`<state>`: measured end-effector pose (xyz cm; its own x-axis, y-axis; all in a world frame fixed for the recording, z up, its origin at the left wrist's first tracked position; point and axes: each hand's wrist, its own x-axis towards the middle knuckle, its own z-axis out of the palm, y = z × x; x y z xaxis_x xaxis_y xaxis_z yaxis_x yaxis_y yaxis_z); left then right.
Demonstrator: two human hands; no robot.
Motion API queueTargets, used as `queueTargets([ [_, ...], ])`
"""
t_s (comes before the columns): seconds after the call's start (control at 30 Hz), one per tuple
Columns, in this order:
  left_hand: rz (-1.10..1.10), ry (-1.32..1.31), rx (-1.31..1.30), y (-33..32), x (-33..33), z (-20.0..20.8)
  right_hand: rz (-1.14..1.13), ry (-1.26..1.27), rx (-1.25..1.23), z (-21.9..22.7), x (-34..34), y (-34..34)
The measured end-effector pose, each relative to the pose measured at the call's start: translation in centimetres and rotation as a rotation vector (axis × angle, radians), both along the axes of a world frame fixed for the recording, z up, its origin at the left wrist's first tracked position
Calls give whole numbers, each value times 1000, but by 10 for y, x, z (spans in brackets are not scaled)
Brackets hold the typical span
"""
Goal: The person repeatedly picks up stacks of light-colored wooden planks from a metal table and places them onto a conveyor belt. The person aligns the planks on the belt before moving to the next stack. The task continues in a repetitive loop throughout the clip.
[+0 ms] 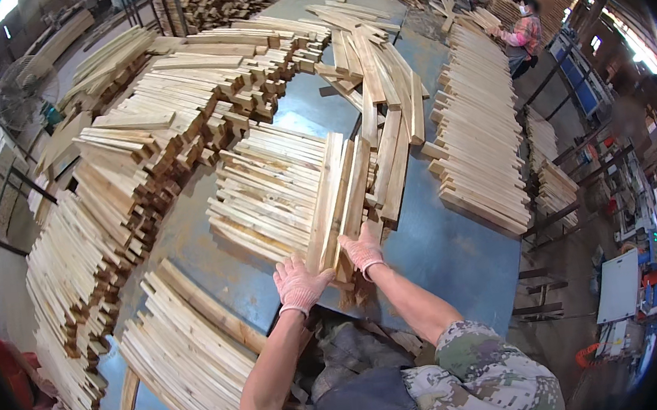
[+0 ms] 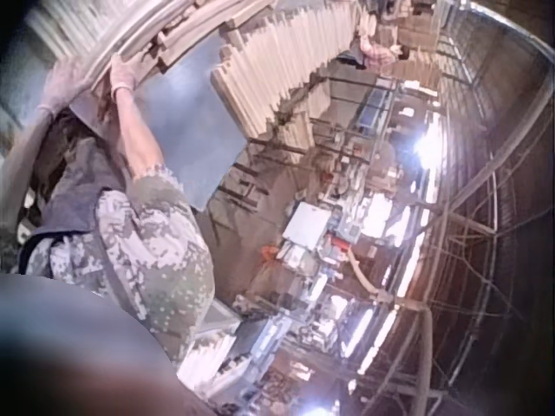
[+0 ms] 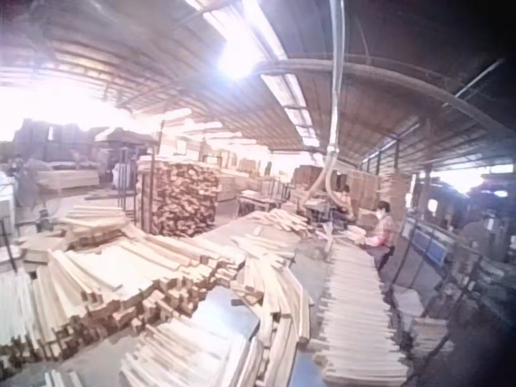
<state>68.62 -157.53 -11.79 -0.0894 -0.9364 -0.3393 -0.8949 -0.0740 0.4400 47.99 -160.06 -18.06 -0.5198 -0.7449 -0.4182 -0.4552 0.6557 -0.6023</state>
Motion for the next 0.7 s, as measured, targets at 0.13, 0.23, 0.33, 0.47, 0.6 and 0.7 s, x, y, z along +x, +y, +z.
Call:
queueTargets([
  [0.13,-36,-26,14,-39,-41,-44,-31,17,177,32,-2,-19],
  [0.23,1,102,3,-29,-59,-48,-32,15,196,20,-16,-21],
  [0.33,209,455,204,-32,-61,-40,-31,70,152,9,-21,-20],
  [0.47,-33,388,289,-46,-67,-31,-35,-70,152,12,-38,-15],
  [0.6,-266,209,271,-35,-87,-12,-112,-248,10,-4,-50,-5],
  [0.7,-235,142,139,-14,-102,-43,-71,-74,60,-3,-35,-11],
])
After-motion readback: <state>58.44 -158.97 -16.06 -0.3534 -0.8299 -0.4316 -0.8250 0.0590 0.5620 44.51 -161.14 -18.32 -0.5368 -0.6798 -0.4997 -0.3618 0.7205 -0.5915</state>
